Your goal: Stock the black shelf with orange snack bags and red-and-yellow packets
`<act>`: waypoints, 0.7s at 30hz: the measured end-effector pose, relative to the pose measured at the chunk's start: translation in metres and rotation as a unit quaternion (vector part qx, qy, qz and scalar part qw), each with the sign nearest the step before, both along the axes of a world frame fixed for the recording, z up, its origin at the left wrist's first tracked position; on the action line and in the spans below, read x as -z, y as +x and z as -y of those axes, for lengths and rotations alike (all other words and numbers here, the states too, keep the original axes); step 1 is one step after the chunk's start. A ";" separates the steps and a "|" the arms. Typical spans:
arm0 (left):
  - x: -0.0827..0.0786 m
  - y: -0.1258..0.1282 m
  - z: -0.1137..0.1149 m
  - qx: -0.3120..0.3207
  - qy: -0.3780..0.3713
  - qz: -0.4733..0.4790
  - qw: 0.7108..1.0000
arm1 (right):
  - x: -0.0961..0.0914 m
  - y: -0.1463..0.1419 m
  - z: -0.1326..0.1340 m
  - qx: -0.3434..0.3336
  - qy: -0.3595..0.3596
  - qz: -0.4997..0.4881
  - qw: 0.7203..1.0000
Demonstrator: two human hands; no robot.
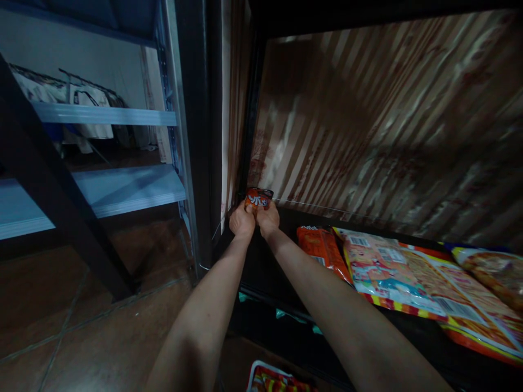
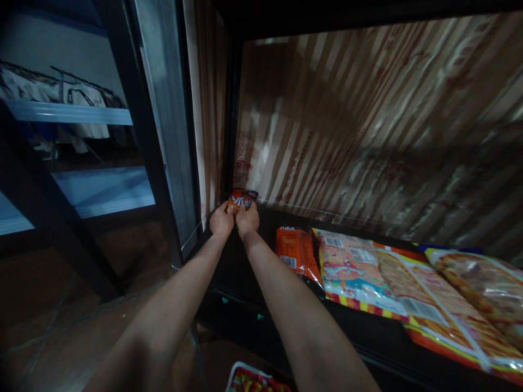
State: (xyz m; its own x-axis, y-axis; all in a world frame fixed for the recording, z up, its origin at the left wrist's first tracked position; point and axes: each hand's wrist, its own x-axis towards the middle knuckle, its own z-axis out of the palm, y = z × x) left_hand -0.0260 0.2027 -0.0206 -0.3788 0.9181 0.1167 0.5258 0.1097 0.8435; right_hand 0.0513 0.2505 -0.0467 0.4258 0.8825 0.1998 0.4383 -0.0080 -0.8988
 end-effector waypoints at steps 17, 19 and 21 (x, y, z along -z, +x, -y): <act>0.006 -0.002 -0.004 -0.010 0.010 -0.106 0.994 | -0.010 -0.005 0.007 0.017 -0.047 0.065 0.997; 0.007 -0.002 -0.004 -0.010 0.013 -0.118 0.993 | -0.010 -0.004 0.006 0.014 -0.048 0.069 0.996; 0.007 -0.001 -0.004 -0.014 0.016 -0.130 0.991 | -0.009 -0.003 0.007 0.003 -0.049 0.072 0.996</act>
